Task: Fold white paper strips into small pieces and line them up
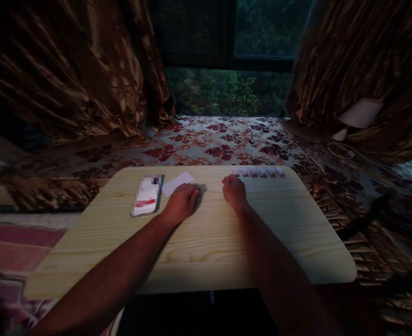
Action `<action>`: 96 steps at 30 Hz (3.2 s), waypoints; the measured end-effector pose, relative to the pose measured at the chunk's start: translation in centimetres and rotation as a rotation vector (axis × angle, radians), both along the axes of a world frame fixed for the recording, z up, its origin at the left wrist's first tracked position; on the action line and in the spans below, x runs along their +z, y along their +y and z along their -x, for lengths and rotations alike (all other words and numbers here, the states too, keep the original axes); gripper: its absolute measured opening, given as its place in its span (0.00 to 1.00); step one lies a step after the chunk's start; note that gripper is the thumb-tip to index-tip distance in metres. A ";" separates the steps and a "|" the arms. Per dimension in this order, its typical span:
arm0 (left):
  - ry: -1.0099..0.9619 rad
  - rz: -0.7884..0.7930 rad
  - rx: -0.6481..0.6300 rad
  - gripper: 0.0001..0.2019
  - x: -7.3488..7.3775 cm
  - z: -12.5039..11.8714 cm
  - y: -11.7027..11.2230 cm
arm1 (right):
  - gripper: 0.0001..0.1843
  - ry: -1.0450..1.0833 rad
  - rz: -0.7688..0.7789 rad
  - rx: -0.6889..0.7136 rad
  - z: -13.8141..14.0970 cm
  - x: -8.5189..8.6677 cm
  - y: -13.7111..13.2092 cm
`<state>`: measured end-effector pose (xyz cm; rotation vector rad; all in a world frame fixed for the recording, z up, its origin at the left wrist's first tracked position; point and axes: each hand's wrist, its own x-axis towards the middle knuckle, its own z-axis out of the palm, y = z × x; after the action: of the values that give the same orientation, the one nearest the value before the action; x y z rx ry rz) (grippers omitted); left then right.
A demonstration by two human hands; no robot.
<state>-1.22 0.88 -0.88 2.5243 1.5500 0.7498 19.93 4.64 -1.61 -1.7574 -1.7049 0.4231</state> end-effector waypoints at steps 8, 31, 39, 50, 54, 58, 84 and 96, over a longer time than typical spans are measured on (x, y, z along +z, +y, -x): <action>-0.026 -0.028 0.137 0.25 -0.5 1.7 0.7 | 0.14 0.258 -0.146 0.041 -0.6 -1.5 -0.9; 0.157 0.035 0.367 0.11 -0.5 2.7 1.7 | 0.14 0.210 -0.121 0.110 -0.5 -1.5 -0.9; 0.135 0.055 0.377 0.12 -0.3 2.9 1.8 | 0.14 0.211 -0.112 0.103 -0.5 -1.5 -0.9; 0.173 0.026 0.402 0.15 0.0 2.8 1.7 | 0.14 0.222 -0.123 0.114 -0.5 -1.2 -1.1; 0.201 0.065 0.438 0.15 0.4 2.7 1.7 | 0.14 0.231 -0.127 0.120 -0.6 -1.4 -0.9; 0.180 0.077 0.473 0.16 0.6 2.7 1.6 | 0.14 0.250 -0.133 0.130 -0.6 -1.6 -0.8; -0.215 -0.241 0.470 0.07 1.8 2.3 1.1 | 0.13 0.245 -0.147 0.127 -0.6 -1.3 -1.0; -1.356 0.309 0.256 0.17 1.1 -0.4 0.5 | 0.20 0.398 -0.098 0.128 0.3 -0.3 -1.8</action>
<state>-0.78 1.36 0.22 1.0178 1.2195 1.5764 19.66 2.86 -1.92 -1.3881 -1.5245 0.6839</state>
